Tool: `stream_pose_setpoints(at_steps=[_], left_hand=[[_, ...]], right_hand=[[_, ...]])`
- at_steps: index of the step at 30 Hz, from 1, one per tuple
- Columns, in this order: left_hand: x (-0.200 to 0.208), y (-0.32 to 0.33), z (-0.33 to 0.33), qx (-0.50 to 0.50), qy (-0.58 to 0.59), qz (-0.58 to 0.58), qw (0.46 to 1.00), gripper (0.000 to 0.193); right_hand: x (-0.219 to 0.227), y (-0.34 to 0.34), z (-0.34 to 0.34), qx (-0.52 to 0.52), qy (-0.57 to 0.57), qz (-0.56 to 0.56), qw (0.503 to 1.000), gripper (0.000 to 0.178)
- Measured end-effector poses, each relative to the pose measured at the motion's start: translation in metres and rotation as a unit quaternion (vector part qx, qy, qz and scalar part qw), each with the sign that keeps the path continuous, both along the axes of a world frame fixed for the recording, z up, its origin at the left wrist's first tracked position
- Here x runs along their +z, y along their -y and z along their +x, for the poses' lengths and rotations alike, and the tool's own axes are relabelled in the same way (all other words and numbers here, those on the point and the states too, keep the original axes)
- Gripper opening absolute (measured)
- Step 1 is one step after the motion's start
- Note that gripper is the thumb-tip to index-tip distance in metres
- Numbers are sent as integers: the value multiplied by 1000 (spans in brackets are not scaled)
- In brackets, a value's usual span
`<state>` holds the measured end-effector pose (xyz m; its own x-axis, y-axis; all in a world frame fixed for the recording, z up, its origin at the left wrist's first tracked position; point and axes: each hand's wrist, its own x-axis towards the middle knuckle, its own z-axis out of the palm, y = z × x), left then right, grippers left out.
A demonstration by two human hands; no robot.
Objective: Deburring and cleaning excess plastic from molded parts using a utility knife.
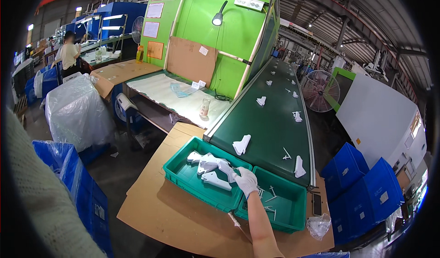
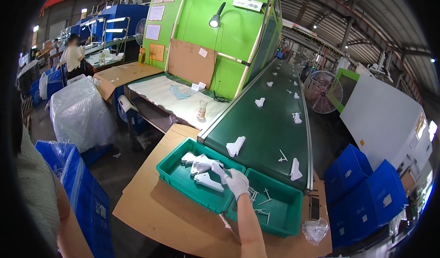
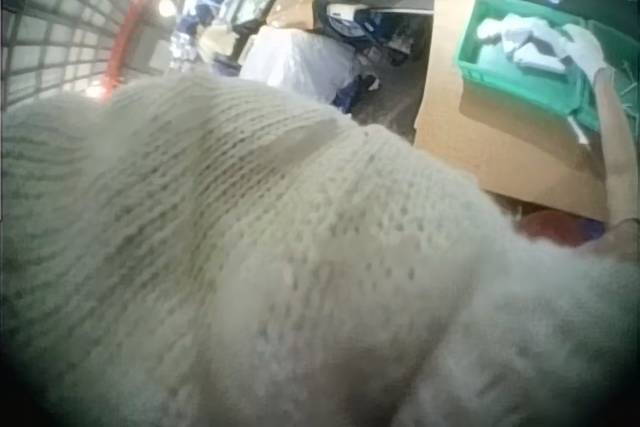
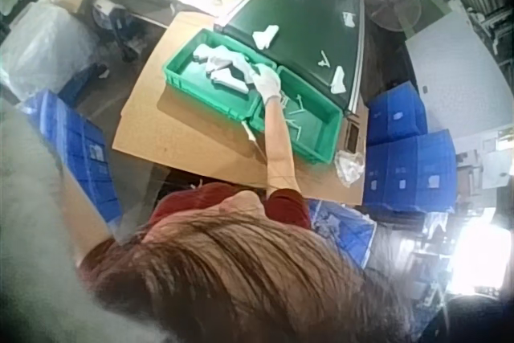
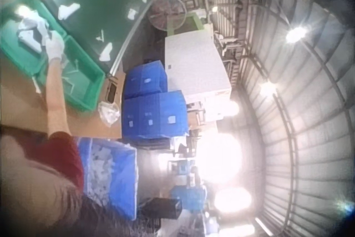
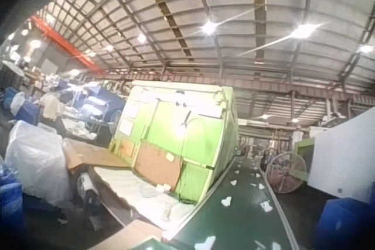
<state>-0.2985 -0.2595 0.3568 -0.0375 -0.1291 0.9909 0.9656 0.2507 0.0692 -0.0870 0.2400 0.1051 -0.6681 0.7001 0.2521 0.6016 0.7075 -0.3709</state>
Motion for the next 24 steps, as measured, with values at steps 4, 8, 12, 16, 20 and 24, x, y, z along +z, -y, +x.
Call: stream_pose_setpoints(at_steps=[4, 8, 12, 16, 20, 24], left_hand=[[2, 4, 1, -11, -4, -15, 1000, 88], [10, 11, 1, -21, -16, -41, 999, 91], [16, 11, -1, -38, -28, -72, 996, 93], [12, 6, -1, -71, -30, -104, 992, 95], [3, 6, 3, -103, -24, -119, 987, 97], [-10, 14, 18, -95, -3, -123, 988, 100]], right_hand=[[4, 4, -2, -1, 9, -15, 1000, 42], [5, 5, 2, 7, -3, -10, 1000, 42], [-3, -4, 4, 10, -17, -11, 1000, 40], [5, -4, 1, 19, -19, -19, 999, 39], [11, -1, 2, 3, -3, -7, 1000, 40], [6, 2, 0, 12, 15, -31, 999, 43]])
